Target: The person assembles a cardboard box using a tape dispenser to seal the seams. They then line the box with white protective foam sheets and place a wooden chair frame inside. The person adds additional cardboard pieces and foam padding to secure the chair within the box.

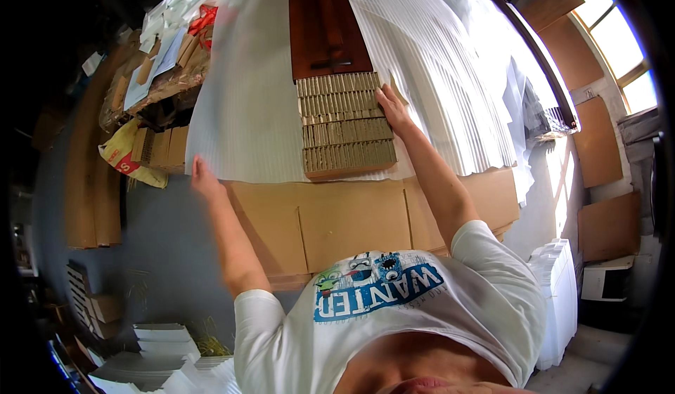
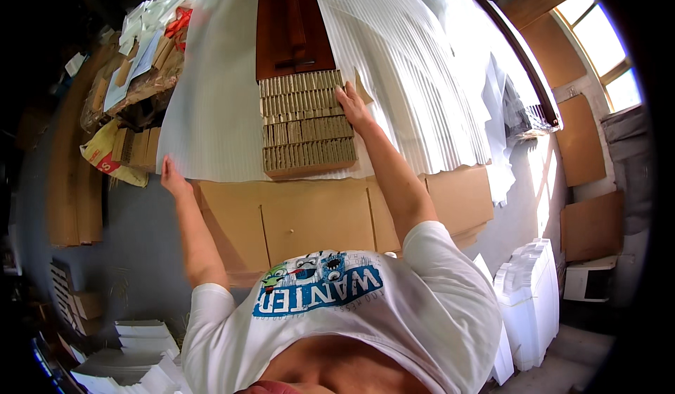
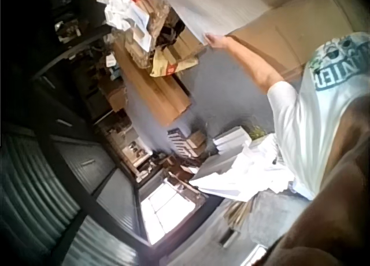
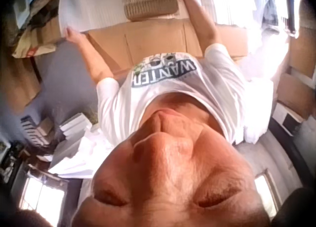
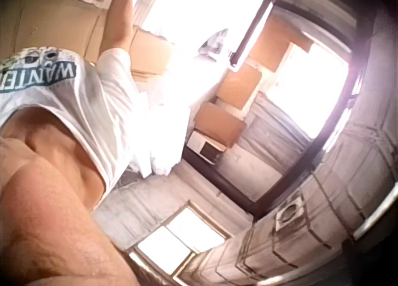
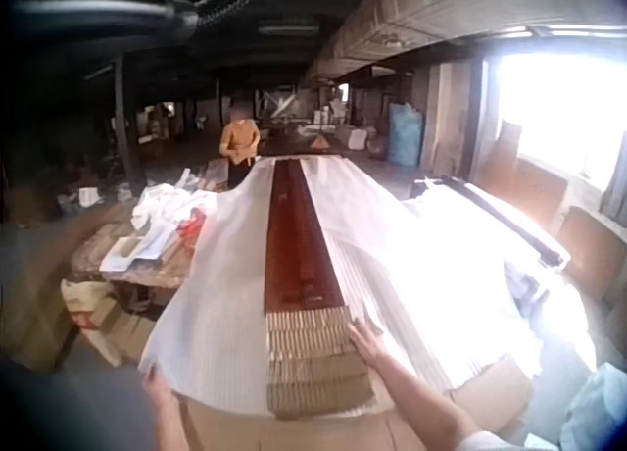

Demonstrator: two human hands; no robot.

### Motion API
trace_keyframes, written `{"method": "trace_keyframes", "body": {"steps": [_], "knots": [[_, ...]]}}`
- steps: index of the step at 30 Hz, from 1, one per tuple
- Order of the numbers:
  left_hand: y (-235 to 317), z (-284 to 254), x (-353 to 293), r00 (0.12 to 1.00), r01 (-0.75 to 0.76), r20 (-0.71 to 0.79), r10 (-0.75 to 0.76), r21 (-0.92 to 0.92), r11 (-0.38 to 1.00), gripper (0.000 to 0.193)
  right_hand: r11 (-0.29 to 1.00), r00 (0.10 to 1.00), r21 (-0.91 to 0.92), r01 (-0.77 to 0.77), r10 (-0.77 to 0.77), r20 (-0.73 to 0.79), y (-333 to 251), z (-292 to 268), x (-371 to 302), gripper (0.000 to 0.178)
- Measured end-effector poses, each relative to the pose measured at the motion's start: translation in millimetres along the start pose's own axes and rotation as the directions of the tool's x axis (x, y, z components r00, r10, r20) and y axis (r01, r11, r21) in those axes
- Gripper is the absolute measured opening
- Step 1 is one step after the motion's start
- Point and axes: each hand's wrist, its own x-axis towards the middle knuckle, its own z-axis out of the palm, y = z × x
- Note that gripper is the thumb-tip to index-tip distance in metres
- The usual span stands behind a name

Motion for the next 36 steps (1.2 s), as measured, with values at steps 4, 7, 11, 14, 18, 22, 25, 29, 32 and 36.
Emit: {"method": "trace_keyframes", "body": {"steps": [4, 7, 11, 14, 18, 22, 25, 29, 32, 36], "knots": [[33.0, 41.9, -33.6, 0.977, -0.197, 0.069, 0.201, -0.056, 0.979, 0.033, 0.998, 1.0, -0.054, 0.022, -0.022, -0.002, 11.8, 3.6, 7.0, 0.083], [65.6, 73.7, -61.1, 0.961, -0.233, 0.16, 0.224, 0.04, 0.972, 0.039, 0.947, 0.992, -0.316, 0.06, -0.091, -0.085, 11.6, -8.9, 6.6, 0.082], [112.5, 79.6, -74.7, 0.926, -0.339, 0.24, 0.291, 0.191, 0.921, 0.045, 0.575, 0.853, -0.666, 0.475, -0.486, 0.189, -52.9, 13.7, -53.3, 0.086], [127.0, 97.3, -90.0, 0.875, -0.438, 0.318, 0.364, 0.201, 0.876, 0.049, 0.419, 0.724, -0.591, 0.689, -0.437, 0.534, -63.4, 29.2, -126.3, 0.083], [145.8, 117.6, -109.8, 0.863, -0.427, 0.346, 0.368, 0.109, 0.898, 0.052, 0.342, 0.688, -0.597, 0.725, -0.365, 0.627, -41.4, 36.1, -141.1, 0.067], [157.7, 127.1, -125.0, 0.872, -0.379, 0.343, 0.349, 0.023, 0.925, 0.052, 0.455, 0.662, -0.492, 0.743, -0.612, 0.433, -14.7, 34.6, -120.5, 0.038], [165.7, 130.1, -132.0, 0.888, -0.33, 0.322, 0.329, -0.053, 0.942, 0.052, 0.478, 0.652, -0.455, 0.751, -0.647, 0.395, -18.2, 33.4, -120.2, 0.033], [168.1, 129.6, -136.5, 0.88, -0.337, 0.321, 0.349, -0.095, 0.937, 0.052, 0.525, 0.672, -0.425, 0.737, -0.638, 0.376, -23.2, 29.8, -124.4, 0.03], [169.4, 132.3, -143.2, 0.87, -0.359, 0.32, 0.376, -0.111, 0.927, 0.052, 0.474, 0.665, -0.481, 0.738, -0.632, 0.398, -25.4, 31.5, -129.6, 0.025], [170.7, 138.4, -154.6, 0.87, -0.341, 0.325, 0.371, -0.148, 0.929, 0.05, 0.307, 0.708, -0.69, 0.655, -0.57, 0.418, -25.7, 35.8, -138.1, 0.015]]}}
